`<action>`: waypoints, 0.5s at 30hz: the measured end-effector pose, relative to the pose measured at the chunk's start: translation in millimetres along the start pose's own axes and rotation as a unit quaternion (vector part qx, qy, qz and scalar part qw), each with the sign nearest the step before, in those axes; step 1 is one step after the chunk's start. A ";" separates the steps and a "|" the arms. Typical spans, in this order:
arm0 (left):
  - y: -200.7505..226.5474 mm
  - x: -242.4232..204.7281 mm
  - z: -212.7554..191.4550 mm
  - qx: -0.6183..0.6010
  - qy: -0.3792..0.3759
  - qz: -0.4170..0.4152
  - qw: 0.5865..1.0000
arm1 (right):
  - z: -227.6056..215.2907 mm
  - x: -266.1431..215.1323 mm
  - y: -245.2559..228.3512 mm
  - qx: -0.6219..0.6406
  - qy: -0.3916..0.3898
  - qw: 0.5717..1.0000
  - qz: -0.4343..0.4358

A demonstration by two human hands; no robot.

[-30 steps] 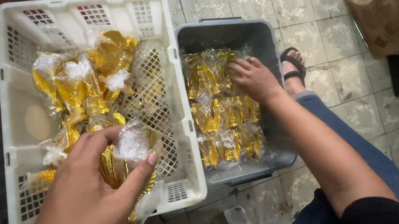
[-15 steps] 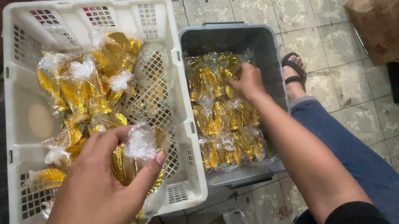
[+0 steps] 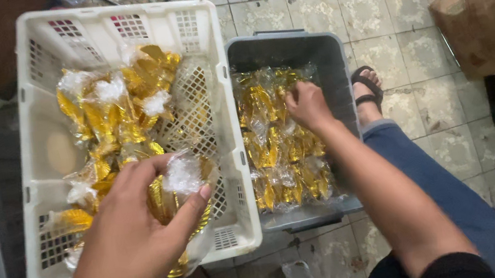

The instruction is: The person sorts small gold-colored items in clear plastic bags from one white plastic basket into another grey plastic container by hand while sitting.

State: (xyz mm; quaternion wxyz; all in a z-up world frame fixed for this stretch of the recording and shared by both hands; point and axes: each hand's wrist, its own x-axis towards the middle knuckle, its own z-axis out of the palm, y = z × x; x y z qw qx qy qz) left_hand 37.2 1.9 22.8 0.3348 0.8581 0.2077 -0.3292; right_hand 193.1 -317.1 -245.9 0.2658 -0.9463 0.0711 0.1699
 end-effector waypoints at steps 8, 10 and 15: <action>12.3 -22.2 -7.1 -0.120 0.025 0.055 0.991 | -89.7 -94.1 -114.2 0.031 -0.025 0.981 -0.188; 13.3 -25.0 -9.2 -0.177 -0.017 0.054 0.983 | -117.2 -153.9 -165.7 0.127 -0.198 0.918 -0.319; 5.1 -25.0 -4.9 -0.238 -0.043 0.090 0.966 | -106.5 -216.9 -191.4 0.171 -0.239 0.899 -0.325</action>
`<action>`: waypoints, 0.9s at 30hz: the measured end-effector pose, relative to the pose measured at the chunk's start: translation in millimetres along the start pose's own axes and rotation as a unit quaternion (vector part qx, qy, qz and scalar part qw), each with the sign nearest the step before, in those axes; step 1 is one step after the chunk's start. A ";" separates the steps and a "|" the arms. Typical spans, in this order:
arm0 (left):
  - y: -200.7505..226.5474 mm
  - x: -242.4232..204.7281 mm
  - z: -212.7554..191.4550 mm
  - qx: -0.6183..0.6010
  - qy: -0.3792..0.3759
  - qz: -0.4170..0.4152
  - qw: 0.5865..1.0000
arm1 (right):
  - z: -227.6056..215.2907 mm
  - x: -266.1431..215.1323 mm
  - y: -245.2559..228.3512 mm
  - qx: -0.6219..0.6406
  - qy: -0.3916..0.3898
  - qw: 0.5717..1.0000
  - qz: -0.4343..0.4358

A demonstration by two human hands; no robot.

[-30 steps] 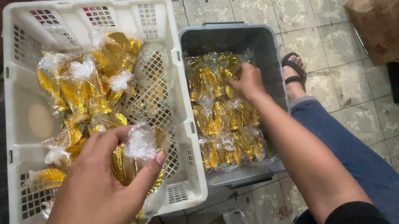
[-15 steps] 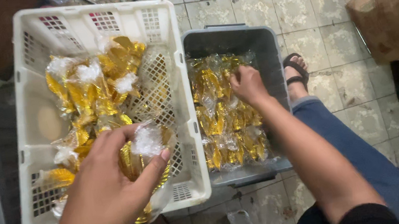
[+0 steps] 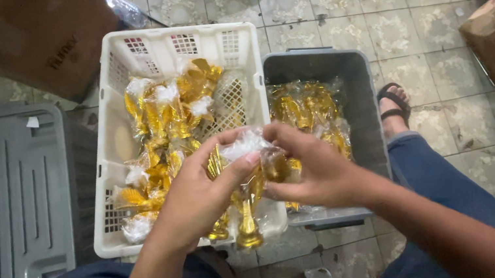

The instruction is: The person sorts small gold-colored items in clear plastic bags from one white plastic basket into another grey plastic container by hand while sitting.

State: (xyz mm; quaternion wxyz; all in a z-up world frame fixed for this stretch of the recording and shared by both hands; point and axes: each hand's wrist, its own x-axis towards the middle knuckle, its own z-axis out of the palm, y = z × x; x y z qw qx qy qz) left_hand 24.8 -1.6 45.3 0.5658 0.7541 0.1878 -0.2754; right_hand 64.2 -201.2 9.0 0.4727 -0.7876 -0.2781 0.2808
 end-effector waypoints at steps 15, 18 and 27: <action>16.3 -14.1 -24.0 0.121 -0.174 -0.014 0.977 | -2.3 0.6 2.9 0.025 -0.078 0.997 0.012; 9.0 -5.9 -28.8 0.228 -0.235 0.019 0.945 | -12.1 -0.4 -0.5 -0.091 -0.137 0.985 0.044; 30.7 0.5 -29.2 0.306 -0.298 -0.039 0.903 | -27.7 -5.2 -0.9 -0.165 -0.200 0.955 0.143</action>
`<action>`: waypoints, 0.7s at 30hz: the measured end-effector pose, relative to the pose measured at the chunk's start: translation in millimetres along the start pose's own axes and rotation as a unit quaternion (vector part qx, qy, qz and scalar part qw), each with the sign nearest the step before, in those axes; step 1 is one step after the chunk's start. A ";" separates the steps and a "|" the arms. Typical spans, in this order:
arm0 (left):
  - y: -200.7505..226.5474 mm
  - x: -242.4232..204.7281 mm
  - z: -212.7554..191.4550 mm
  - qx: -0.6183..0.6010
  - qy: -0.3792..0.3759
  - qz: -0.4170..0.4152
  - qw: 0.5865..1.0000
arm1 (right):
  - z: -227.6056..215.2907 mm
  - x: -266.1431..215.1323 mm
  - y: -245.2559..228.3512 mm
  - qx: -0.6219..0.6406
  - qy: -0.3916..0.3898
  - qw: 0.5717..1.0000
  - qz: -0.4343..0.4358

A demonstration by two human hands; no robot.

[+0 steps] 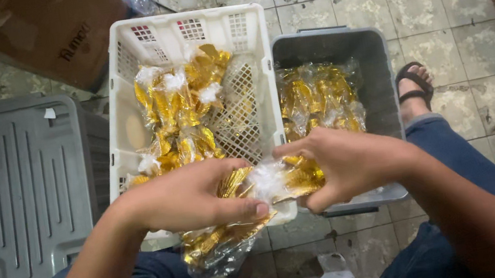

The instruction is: The person sorts small gold-colored items in clear plastic bags from one white plastic basket into another grey plastic container by hand while sitting.

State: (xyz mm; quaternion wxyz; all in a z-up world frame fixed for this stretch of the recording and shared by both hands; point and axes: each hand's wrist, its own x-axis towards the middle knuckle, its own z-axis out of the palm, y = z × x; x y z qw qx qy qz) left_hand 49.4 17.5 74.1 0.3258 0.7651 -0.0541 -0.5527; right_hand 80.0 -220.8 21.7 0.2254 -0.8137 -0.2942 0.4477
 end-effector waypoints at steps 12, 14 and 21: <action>-20.5 29.0 5.3 -0.178 0.150 0.132 0.964 | 16.7 23.2 -9.1 0.206 0.141 0.960 -0.125; -26.1 30.7 4.0 -0.173 0.146 0.129 0.965 | 16.4 20.3 -15.6 0.212 0.139 0.960 -0.123; -33.6 36.7 0.3 -0.032 0.031 0.087 0.995 | 5.2 17.4 -17.7 0.075 -0.008 0.997 -0.001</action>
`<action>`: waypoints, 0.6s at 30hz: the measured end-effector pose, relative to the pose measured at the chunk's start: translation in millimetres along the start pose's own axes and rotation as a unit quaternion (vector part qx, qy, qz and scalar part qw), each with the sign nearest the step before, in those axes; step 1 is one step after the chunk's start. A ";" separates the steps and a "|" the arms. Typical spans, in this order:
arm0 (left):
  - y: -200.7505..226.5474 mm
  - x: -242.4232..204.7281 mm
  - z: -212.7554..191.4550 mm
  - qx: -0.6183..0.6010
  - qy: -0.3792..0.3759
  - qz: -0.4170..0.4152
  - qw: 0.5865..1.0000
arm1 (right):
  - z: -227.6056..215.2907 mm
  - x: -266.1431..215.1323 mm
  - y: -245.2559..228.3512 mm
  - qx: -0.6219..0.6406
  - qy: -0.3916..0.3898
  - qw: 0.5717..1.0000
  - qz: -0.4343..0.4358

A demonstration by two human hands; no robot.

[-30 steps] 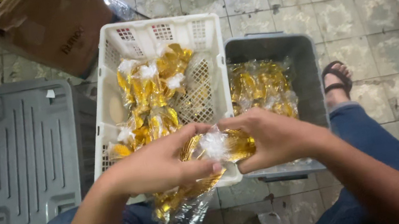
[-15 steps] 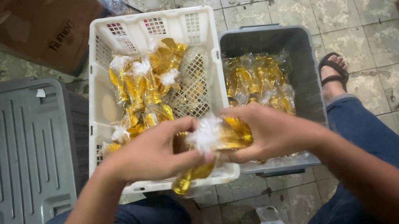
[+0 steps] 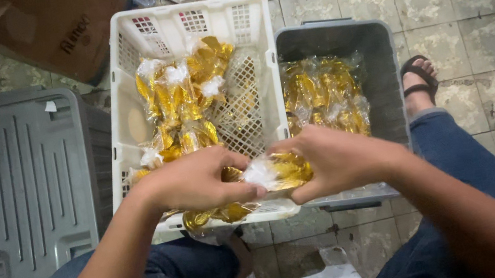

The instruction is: The person sorts small gold-colored items in clear plastic bags from one white plastic basket into another grey plastic container by hand while sitting.

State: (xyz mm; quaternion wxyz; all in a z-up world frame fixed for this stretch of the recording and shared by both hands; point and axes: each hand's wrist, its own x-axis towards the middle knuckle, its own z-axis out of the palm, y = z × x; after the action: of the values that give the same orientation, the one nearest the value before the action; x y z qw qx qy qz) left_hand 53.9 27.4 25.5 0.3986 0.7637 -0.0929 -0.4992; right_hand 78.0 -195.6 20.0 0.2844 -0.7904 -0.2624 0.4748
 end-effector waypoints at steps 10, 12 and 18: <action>7.0 -2.3 -9.1 0.052 -0.049 -0.003 0.997 | -16.4 -10.5 -10.1 -0.050 -0.054 0.996 0.057; 2.2 -0.4 -6.8 0.042 -0.050 -0.004 0.998 | -17.3 -10.7 -14.1 -0.038 -0.058 0.996 0.054; 11.9 -9.5 -10.7 0.040 -0.057 -0.017 0.997 | -19.8 -10.3 -11.7 -0.009 -0.084 0.995 0.060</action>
State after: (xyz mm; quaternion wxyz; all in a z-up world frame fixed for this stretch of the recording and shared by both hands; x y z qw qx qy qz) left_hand 61.3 30.1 42.3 0.3535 0.7505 -0.1223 -0.5449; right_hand 89.9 -198.4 41.9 0.2251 -0.7647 -0.2420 0.5531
